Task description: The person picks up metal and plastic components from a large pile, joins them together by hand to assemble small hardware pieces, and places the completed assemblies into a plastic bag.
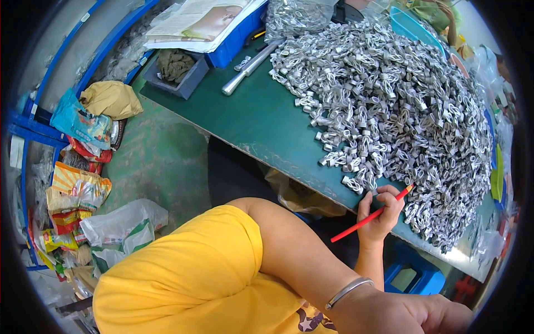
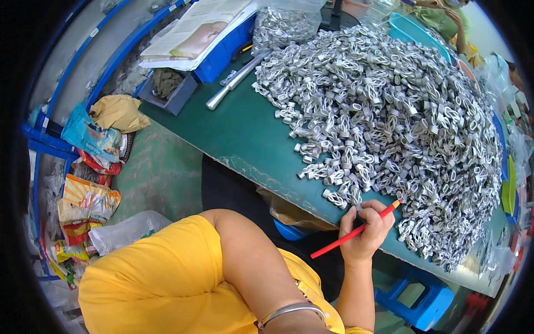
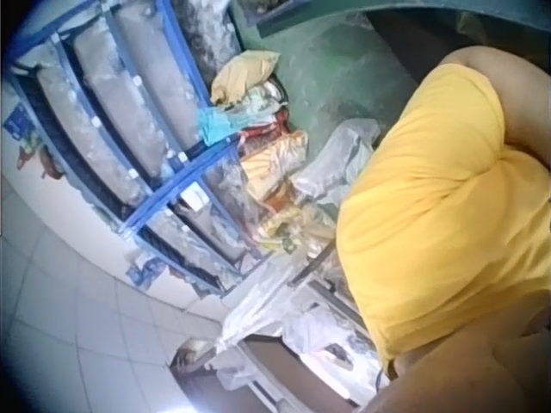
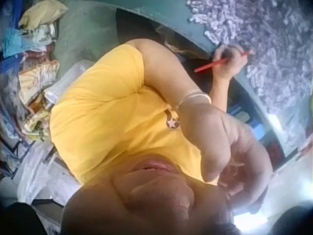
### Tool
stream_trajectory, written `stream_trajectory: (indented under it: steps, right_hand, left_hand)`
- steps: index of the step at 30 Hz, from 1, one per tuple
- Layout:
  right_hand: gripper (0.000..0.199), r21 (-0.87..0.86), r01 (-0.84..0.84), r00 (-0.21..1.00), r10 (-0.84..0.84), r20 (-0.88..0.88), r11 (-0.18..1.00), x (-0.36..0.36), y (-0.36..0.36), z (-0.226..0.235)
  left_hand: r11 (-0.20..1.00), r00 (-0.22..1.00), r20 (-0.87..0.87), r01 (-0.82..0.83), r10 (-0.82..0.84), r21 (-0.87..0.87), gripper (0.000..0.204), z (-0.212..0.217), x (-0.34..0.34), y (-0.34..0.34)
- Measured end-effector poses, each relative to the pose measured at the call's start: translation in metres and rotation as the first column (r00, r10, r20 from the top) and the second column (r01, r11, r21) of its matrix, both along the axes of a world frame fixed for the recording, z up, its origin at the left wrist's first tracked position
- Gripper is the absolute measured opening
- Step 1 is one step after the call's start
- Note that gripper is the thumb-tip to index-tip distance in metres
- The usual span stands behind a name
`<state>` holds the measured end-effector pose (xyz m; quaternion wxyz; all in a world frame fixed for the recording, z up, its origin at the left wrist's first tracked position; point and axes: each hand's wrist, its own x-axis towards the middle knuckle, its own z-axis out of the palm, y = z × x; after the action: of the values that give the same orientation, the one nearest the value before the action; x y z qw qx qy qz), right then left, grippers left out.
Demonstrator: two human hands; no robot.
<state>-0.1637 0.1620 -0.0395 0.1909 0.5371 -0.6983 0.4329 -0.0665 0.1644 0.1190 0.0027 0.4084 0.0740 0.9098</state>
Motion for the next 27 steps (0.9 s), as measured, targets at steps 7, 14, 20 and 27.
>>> stream_trajectory:
  steps: [7,14,20,27]
  right_hand:
    - [0.034,-0.017,0.012,1.000,-0.012,0.012,1.000,0.000,-0.003,0.002]
    - [0.031,-0.098,-0.011,0.950,0.041,0.310,0.995,-0.010,0.009,-0.003]
    - [0.038,-0.398,-0.150,0.613,0.401,0.681,0.905,0.005,0.024,0.005]
    - [0.037,-0.412,-0.274,0.544,0.493,0.679,0.869,0.019,0.028,0.010]
  left_hand:
    - [1.000,1.000,-0.029,-0.011,0.011,-0.013,0.013,0.001,-0.005,0.004]
    - [0.764,0.864,-0.176,-0.501,0.473,-0.406,0.013,-0.046,0.006,-0.052]
    - [0.025,0.300,-0.066,-0.289,0.952,-0.957,0.034,-0.130,0.049,-0.106]
    - [-0.194,0.158,-0.242,-0.269,0.957,-0.943,0.029,-0.130,0.042,-0.110]
